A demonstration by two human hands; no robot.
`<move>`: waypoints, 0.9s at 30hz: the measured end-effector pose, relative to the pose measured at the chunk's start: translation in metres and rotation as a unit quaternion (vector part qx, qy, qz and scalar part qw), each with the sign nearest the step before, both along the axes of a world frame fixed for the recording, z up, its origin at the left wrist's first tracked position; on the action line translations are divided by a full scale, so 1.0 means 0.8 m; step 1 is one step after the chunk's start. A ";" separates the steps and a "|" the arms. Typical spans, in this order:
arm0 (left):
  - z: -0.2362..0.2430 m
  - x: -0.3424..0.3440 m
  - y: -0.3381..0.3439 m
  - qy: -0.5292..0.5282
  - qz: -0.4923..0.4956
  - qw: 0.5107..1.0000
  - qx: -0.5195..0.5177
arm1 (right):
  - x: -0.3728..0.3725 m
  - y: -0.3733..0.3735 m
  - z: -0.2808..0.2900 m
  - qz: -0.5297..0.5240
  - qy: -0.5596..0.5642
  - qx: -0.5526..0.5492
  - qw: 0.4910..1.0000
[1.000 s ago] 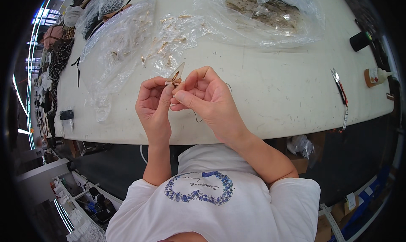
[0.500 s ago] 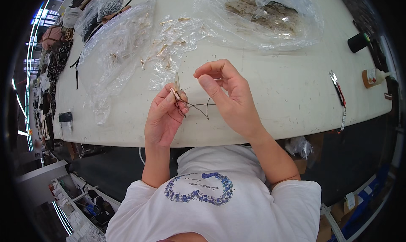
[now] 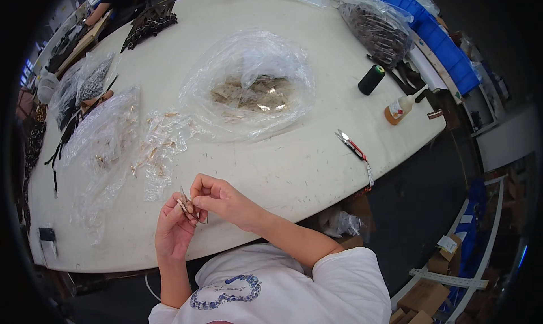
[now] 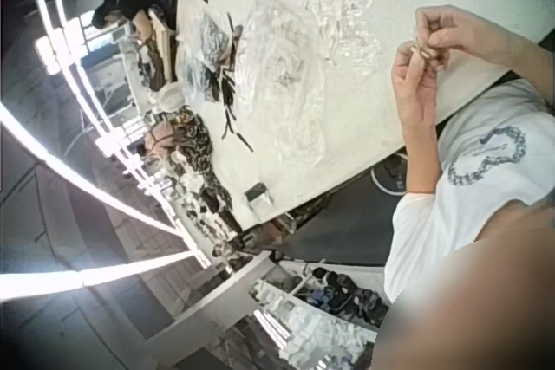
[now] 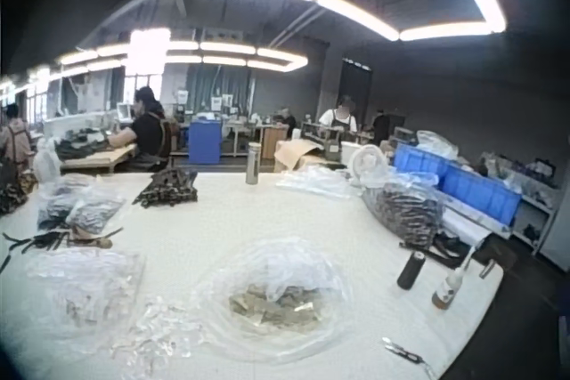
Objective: The recorder sorts leather components from plastic bags and then performs hand-sewing on a leather piece.
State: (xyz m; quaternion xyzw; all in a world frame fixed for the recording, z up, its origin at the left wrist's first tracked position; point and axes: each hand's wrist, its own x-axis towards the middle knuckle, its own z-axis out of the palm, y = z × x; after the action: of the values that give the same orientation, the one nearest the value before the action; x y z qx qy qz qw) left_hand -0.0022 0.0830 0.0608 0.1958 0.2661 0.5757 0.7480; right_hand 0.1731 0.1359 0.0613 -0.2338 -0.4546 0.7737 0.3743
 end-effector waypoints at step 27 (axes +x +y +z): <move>0.020 -0.066 -0.009 -0.040 0.071 0.997 0.012 | 0.183 0.039 0.106 -0.424 -0.008 0.277 0.862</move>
State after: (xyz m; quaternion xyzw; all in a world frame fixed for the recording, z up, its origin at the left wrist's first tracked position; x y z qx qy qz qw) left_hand -0.0550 0.0758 0.0768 0.1622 0.2426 0.6378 0.7128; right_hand 0.3195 0.1673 0.1460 -0.2967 -0.5097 0.3809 0.7121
